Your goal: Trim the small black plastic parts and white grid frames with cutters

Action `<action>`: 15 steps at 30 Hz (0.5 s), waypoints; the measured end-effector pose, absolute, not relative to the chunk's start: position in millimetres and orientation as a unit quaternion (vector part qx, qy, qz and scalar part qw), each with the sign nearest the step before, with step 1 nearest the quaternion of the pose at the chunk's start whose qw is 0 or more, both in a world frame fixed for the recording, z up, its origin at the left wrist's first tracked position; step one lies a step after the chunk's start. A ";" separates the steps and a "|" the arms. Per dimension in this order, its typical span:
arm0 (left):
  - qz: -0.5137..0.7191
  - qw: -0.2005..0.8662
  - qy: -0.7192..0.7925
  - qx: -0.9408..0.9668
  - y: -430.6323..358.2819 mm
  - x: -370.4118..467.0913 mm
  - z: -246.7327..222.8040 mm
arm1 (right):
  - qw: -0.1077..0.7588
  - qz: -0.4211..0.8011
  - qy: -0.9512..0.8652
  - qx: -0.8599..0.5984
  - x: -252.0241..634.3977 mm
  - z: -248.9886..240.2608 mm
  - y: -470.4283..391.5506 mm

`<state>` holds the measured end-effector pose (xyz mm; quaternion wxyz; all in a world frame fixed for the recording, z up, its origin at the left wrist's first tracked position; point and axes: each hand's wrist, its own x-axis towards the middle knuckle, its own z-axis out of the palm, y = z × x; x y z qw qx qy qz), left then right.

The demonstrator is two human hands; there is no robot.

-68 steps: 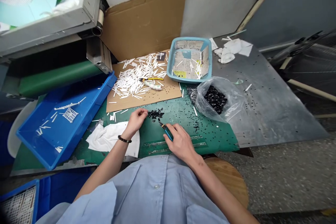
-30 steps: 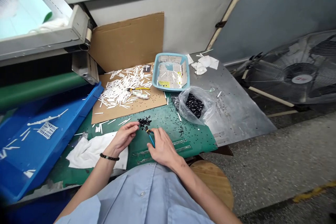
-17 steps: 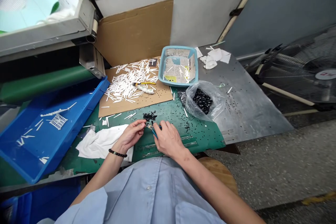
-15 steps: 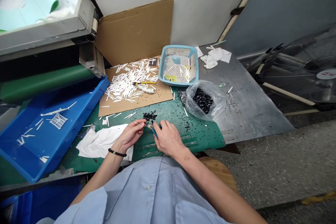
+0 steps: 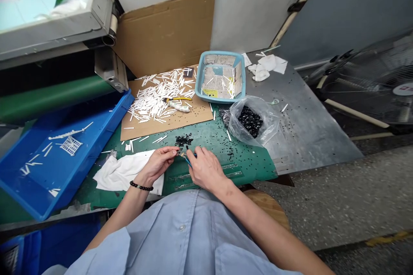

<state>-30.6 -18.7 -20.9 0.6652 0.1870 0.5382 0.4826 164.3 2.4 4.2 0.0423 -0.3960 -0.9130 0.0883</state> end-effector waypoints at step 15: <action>0.483 0.658 0.549 0.179 -19.8 -34.0 -26.1 | 0.032 0.116 -0.905 -0.408 163.5 -21.1 -2.9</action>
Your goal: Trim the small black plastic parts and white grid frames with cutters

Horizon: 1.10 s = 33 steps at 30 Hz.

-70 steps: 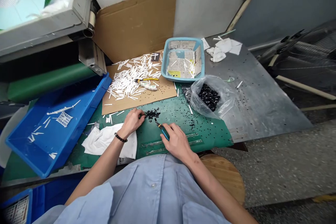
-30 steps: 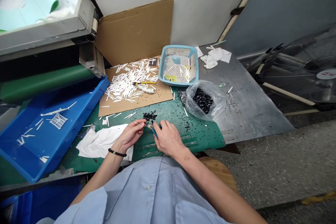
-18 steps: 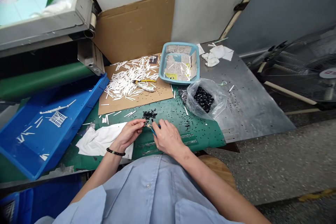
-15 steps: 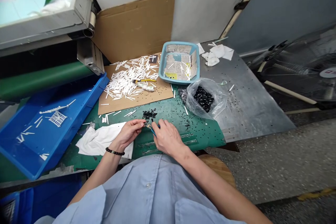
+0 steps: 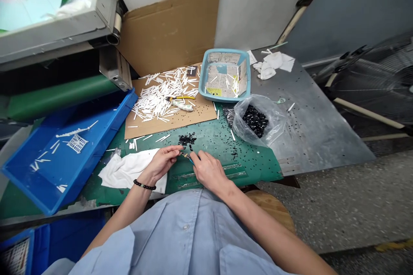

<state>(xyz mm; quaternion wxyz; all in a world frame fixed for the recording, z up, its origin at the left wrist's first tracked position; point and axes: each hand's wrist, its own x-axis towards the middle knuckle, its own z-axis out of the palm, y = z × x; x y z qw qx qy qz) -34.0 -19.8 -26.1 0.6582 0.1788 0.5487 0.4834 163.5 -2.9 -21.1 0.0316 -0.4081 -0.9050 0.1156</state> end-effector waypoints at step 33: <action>0.512 0.603 0.563 0.239 -9.0 -38.9 -44.8 | 0.116 0.122 -0.890 -0.424 165.7 -34.7 -0.4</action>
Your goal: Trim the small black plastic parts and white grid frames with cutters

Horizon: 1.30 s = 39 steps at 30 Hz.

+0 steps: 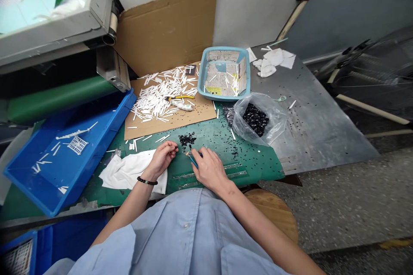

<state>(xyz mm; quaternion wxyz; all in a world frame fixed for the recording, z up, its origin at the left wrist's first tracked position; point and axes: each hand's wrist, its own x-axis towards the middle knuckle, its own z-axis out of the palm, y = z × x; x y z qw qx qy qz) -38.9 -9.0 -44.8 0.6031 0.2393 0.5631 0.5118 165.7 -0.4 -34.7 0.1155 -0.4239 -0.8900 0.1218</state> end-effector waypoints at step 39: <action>0.479 0.670 0.529 0.202 -7.1 -51.9 -36.1 | 0.065 0.121 -0.894 -0.426 163.8 -33.2 0.1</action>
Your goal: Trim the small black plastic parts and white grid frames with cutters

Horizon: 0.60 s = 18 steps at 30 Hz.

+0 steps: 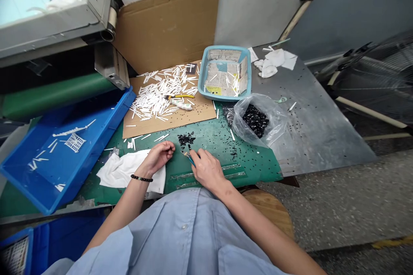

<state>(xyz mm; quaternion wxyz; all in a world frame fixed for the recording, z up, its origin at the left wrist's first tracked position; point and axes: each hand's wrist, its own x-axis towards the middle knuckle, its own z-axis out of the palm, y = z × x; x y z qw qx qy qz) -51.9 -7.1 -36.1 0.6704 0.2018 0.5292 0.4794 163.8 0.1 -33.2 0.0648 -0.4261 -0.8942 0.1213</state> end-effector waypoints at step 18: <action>0.231 0.270 0.713 0.605 32.2 -60.7 -43.5 | 0.080 0.120 -0.882 -0.449 176.5 -44.9 -2.2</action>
